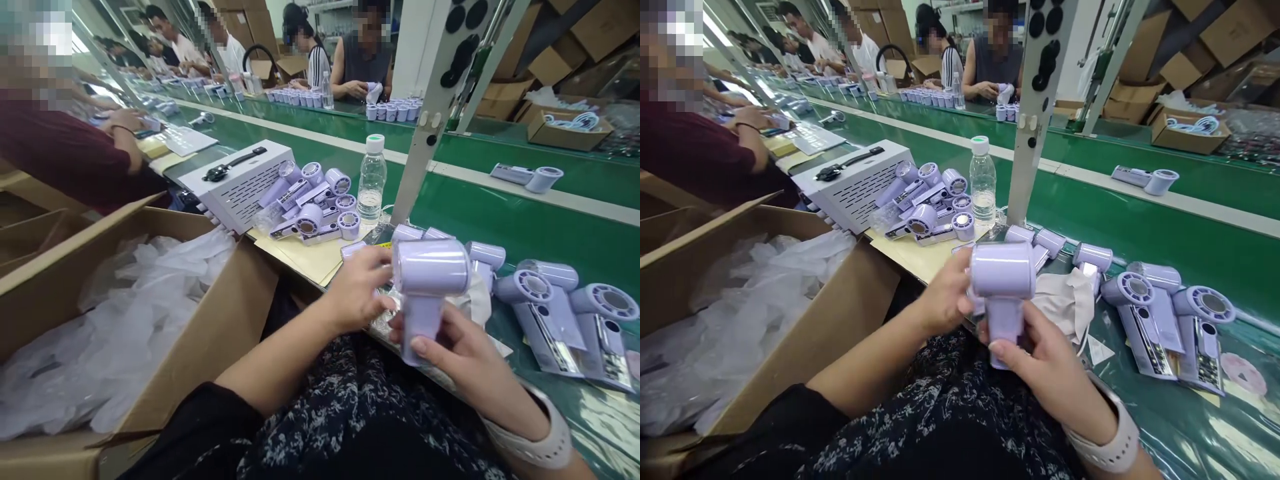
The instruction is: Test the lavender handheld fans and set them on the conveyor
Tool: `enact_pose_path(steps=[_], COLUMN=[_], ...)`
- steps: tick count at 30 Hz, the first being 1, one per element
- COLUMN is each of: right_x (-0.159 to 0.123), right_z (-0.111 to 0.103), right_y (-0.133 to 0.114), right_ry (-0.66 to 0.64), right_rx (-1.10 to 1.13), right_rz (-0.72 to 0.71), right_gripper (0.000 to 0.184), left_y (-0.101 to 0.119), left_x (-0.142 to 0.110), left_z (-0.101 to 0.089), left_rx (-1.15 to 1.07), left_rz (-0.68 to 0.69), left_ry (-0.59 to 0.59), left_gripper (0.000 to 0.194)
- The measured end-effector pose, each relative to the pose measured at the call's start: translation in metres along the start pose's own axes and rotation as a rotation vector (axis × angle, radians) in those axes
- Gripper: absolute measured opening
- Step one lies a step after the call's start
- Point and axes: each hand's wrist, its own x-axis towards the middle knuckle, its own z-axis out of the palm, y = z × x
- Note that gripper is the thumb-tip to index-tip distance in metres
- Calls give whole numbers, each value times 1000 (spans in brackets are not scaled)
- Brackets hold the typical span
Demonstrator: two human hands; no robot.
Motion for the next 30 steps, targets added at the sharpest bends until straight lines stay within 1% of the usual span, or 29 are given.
enact_pose_path(steps=[1, 2, 3, 5, 6, 7, 9, 13, 17, 19, 21, 23, 25, 27, 28, 30], right_x=[-3, -5, -7, -10, -10, -11, -11, -15, -21, -23, -25, -25, -26, -26, -26, -25], right_z=[-3, -7, -11, -15, -15, -13, -9, -2, -2, -2, -2, -2, -3, -4, -4, -4], right_y=[1, 2, 2, 2, 2, 2, 2, 0, 0, 0, 0, 1, 2, 4, 5, 7], right_ry=[41, 75, 96, 99, 88, 73, 40, 22, 32, 31, 23, 19, 23, 36, 43, 48], right_rx=[60, 105, 141, 208, 242, 271, 316, 350, 355, 350, 346, 350, 360, 371, 375, 377], right_rz=[46, 79, 104, 149, 166, 175, 172, 138, 139, 135, 130, 128, 131, 139, 142, 149], right_gripper=[35, 35, 36, 36, 37, 37, 38, 41, 40, 40, 39, 40, 41, 41, 41, 42], left_y=[-15, -31, -47, -74, -84, -92, -100, -100, -98, -99, -101, -104, -103, -92, -81, -49], left_x=[2, 4, 6, 7, 7, 7, 7, 11, 16, 17, 16, 15, 14, 13, 12, 11], left_z=[-9, -17, -23, -30, -31, -30, -28, -27, -29, -28, -26, -26, -27, -30, -31, -30], left_rx=[151, 360, 570, 699, 721, 720, 743, 791, 810, 803, 781, 744, 689, 627, 608, 497], left_rz=[-60, -205, -373, -497, -517, -514, -510, -507, -514, -520, -529, -535, -536, -541, -547, -518], left_ry=[-46, -84, -157, -238, -279, -312, -374, -452, -468, -446, -399, -326, -222, -84, -12, 145], left_gripper=[93, 85, 73, 50, 44, 44, 47, 51, 52, 48, 41, 33, 25, 23, 26, 34])
